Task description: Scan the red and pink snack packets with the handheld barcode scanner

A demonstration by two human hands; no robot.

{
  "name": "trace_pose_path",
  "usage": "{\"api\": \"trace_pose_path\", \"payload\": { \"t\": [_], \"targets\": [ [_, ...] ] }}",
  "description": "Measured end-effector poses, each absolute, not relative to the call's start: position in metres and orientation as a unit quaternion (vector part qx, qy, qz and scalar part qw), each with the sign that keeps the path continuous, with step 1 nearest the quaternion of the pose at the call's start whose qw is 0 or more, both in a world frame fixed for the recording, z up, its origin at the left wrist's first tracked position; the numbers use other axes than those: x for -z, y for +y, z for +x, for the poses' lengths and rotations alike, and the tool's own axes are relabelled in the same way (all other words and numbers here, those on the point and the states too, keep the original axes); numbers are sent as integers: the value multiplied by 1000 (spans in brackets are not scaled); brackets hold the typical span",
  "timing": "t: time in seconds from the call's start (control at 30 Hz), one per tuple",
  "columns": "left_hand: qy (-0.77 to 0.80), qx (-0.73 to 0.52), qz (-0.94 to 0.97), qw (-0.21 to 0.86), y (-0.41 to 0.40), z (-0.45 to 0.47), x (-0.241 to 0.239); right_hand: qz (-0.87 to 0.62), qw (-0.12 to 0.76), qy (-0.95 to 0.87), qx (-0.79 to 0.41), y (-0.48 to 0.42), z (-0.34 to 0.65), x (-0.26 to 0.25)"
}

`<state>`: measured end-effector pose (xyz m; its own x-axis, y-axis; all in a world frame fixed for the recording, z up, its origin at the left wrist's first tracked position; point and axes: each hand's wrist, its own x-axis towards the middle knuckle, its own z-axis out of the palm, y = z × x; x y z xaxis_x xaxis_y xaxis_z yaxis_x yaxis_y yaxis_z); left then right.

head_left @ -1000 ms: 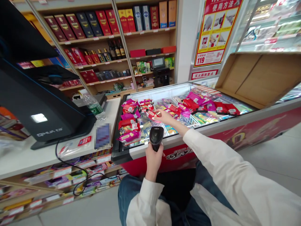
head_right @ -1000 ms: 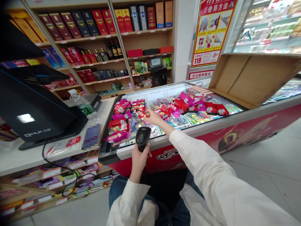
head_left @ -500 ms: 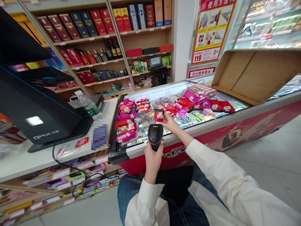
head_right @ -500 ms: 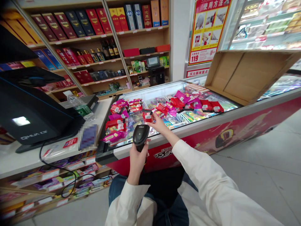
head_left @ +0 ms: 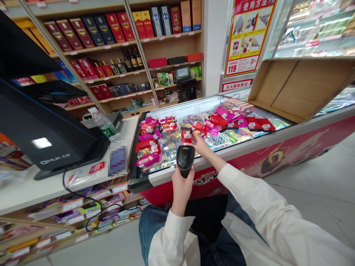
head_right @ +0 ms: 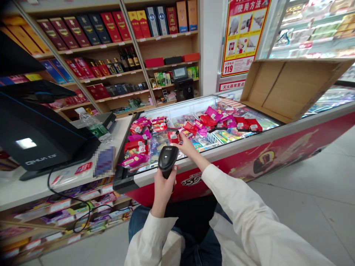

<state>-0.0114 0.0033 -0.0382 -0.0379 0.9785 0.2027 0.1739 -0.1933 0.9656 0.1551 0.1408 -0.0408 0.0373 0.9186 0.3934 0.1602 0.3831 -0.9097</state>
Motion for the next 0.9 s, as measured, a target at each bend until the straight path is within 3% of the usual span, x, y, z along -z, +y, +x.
{"api": "trace_pose_path", "payload": {
  "t": [0.2,0.3,0.67,0.9],
  "targets": [
    [506,-523,562,394,2,-17,38,-621,404,-671,30,122,153,18],
    [511,-522,555,397,1,-19,38,-657,324,-671,113,123,156,8],
    [513,-510,541,430,5,-32,43,-706,279,-634,146,158,185,9],
    [528,-507,528,429,10,-37,56,-595,248,-762,66,198,126,-13]
  ]
}}
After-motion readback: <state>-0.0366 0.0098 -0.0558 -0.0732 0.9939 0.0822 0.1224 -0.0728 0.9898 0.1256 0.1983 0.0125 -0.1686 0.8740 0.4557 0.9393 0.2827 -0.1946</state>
